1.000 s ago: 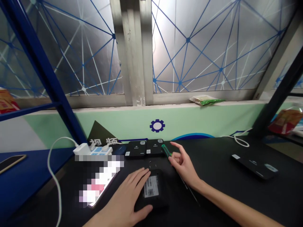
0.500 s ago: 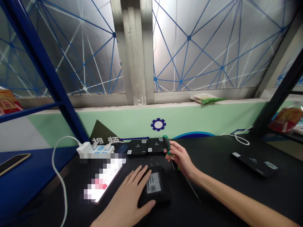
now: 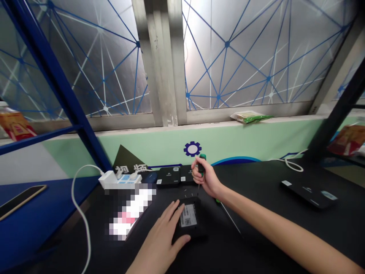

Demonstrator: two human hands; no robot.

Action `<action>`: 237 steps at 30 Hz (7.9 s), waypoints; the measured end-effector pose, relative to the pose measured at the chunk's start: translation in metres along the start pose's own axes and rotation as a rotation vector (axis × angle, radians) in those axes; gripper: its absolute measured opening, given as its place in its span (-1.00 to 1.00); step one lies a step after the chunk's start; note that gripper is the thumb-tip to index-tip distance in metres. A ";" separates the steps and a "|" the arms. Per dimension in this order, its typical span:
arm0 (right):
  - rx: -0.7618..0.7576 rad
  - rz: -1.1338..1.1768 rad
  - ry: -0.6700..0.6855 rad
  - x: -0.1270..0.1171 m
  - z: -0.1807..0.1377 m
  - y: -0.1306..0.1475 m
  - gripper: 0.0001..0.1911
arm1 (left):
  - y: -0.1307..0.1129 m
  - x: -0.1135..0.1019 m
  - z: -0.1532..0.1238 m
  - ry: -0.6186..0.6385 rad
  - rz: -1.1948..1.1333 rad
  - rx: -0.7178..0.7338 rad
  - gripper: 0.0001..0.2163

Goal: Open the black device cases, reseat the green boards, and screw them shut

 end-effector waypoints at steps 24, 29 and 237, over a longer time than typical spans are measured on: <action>0.072 0.107 0.092 -0.003 0.010 -0.023 -0.57 | 0.004 0.004 -0.002 -0.013 0.015 0.034 -0.41; 0.137 0.082 0.140 -0.007 0.013 -0.025 -0.65 | 0.004 0.004 -0.003 -0.016 0.022 0.046 -0.42; -0.031 -0.098 -0.116 -0.001 0.018 -0.004 -0.52 | 0.020 0.007 0.020 -0.115 0.094 0.173 -0.11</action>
Point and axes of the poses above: each hand's wrist, its own z-axis towards the middle knuckle, its own x-axis out of the palm, y = z × x, the point moved 3 cm from there along z, towards the middle knuckle, and after that the axes turned 5 degrees about -z, right-handed, at the moved point
